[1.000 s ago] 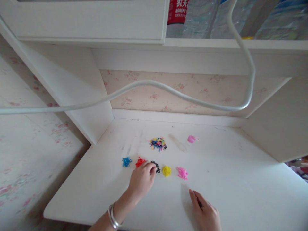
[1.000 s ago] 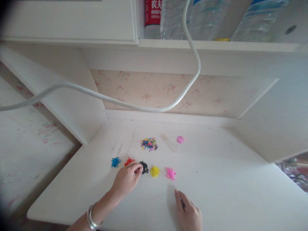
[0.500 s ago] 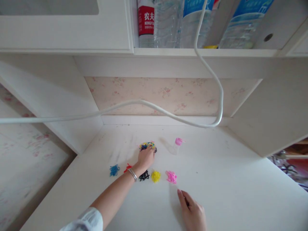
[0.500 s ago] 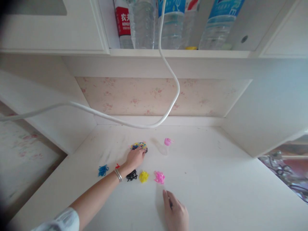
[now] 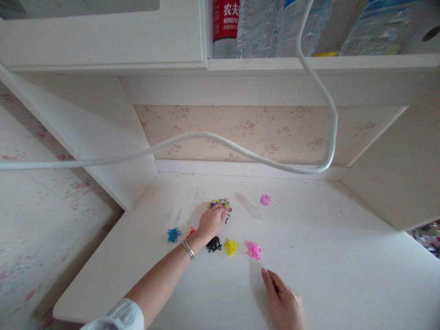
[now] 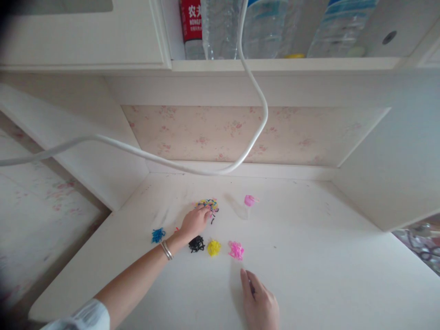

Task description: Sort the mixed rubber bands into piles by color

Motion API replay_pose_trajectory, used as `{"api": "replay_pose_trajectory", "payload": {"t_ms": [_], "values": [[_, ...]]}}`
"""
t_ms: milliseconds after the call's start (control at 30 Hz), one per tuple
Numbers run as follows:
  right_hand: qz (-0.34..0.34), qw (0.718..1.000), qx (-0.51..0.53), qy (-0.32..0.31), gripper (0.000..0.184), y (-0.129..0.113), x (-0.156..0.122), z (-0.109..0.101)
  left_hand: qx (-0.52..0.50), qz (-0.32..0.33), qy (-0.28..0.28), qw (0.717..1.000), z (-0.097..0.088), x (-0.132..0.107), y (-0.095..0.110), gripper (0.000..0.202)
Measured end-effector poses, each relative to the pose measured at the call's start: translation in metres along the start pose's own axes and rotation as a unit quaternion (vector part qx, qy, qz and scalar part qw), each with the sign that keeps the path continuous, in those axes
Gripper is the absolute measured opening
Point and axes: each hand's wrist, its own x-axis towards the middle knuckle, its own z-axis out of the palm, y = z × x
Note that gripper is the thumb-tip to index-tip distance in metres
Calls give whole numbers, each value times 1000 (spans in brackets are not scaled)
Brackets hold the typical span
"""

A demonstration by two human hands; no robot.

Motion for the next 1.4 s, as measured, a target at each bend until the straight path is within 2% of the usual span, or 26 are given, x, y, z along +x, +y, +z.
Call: {"api": "replay_pose_trajectory", "payload": {"t_ms": [200,367,500,633,833,1000,1133,1233,1333,1400], "values": [[2,1000,-14,-6,48,-3,0,0,-29,-2,21,999,-19,-17,-11,27],[7,999,-32,-21,48,-2,-1,0,-36,-11,42,998,-32,-62,-16,27],[10,999,-43,-24,48,-3,0,0,-29,-22,94,995,-19,-101,-24,27],[11,998,-57,-26,47,-6,0,0,4,-37,138,990,0,-125,-29,24],[16,997,-71,-23,45,-12,-4,-3,43,-63,123,990,10,-131,-22,23],[7,998,-56,-22,46,-13,-6,-4,16,-64,108,992,7,-131,-20,23],[-1,1000,-25,-14,51,-14,-5,-5,-26,-63,108,992,1,-140,-26,24],[-49,998,-19,-24,52,-31,1,-10,-68,-65,113,989,-4,-155,-34,25],[-107,992,-60,-34,45,-66,18,-14,-120,-82,119,982,-8,-174,-46,25],[-134,981,-133,-43,40,-93,35,-12,-145,-99,127,976,-8,-188,-56,24]]}}
